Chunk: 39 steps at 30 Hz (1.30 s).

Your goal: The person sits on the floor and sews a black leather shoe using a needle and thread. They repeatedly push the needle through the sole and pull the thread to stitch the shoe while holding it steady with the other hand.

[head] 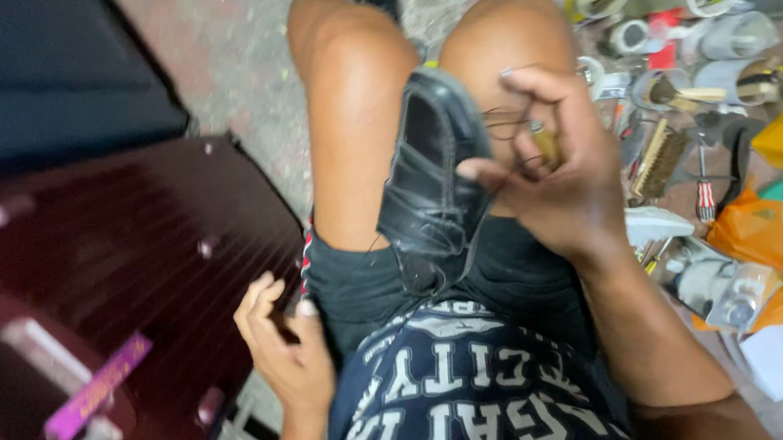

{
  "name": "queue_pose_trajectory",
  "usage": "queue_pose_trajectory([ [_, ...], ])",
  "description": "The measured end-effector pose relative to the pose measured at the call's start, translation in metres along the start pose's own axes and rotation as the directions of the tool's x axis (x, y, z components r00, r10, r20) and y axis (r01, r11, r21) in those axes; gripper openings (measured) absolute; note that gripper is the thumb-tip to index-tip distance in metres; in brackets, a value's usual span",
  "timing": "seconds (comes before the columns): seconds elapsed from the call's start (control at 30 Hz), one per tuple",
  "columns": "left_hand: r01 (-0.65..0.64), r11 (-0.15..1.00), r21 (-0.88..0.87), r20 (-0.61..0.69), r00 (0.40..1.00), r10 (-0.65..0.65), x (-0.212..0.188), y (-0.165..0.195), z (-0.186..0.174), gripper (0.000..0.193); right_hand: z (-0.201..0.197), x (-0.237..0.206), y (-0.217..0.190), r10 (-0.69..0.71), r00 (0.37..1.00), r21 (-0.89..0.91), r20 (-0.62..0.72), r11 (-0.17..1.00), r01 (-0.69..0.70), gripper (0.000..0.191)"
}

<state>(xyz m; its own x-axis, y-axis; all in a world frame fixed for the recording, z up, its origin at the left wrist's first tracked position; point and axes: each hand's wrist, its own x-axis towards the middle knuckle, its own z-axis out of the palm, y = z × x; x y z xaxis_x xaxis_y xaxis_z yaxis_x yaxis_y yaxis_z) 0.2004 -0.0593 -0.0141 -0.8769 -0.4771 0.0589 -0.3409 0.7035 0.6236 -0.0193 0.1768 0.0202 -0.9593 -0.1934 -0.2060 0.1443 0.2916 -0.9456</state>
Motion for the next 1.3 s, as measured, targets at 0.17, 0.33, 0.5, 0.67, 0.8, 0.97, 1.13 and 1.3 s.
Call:
queue_pose_trajectory([
  [0.17, 0.080, 0.981, -0.174, 0.422, 0.906, 0.001, 0.046, 0.076, 0.025, 0.064, -0.019, -0.011, -0.013, 0.093, 0.993, -0.285, 0.071, 0.956, -0.069, 0.095],
  [0.33, -0.042, 0.975, -0.216, 0.274, 0.956, 0.102, 0.055, 0.082, 0.040, 0.054, -0.072, -0.016, -0.025, -0.122, 0.969, -0.639, 0.216, 0.732, 0.235, 0.093],
  [0.5, -0.025, 0.974, -0.225, 0.231, 0.970, 0.079, 0.051, 0.075, 0.046, 0.020, -0.074, -0.014, -0.003, -0.192, 0.978, -0.519, 0.087, 0.829, 0.209, 0.054],
  [0.67, -0.055, 0.947, -0.318, 0.226, 0.965, 0.132, 0.053, 0.078, 0.048, 0.027, -0.057, 0.001, 0.033, -0.283, 0.959, -0.425, 0.025, 0.865, 0.267, 0.022],
  [0.8, 0.013, 0.936, -0.351, 0.216, 0.974, 0.067, 0.052, 0.076, 0.047, 0.034, -0.071, 0.005, 0.056, -0.375, 0.926, -0.517, 0.052, 0.783, 0.346, 0.020],
  [0.97, 0.029, 0.928, -0.372, 0.213, 0.976, 0.055, 0.049, 0.067, 0.053, 0.039, -0.121, -0.006, 0.082, -0.365, 0.931, -0.716, 0.010, 0.648, 0.262, 0.023],
  [1.13, 0.047, 0.921, -0.386, 0.199, 0.979, 0.033, 0.049, 0.066, 0.054, 0.040, -0.136, -0.007, 0.068, -0.296, 0.950, -0.735, -0.097, 0.665, 0.132, 0.036],
  [1.3, 0.146, 0.886, -0.440, 0.220, 0.974, -0.051, 0.045, 0.067, 0.052, 0.036, -0.075, 0.009, 0.021, -0.556, 0.828, -0.353, 0.072, 0.762, 0.542, 0.060],
])
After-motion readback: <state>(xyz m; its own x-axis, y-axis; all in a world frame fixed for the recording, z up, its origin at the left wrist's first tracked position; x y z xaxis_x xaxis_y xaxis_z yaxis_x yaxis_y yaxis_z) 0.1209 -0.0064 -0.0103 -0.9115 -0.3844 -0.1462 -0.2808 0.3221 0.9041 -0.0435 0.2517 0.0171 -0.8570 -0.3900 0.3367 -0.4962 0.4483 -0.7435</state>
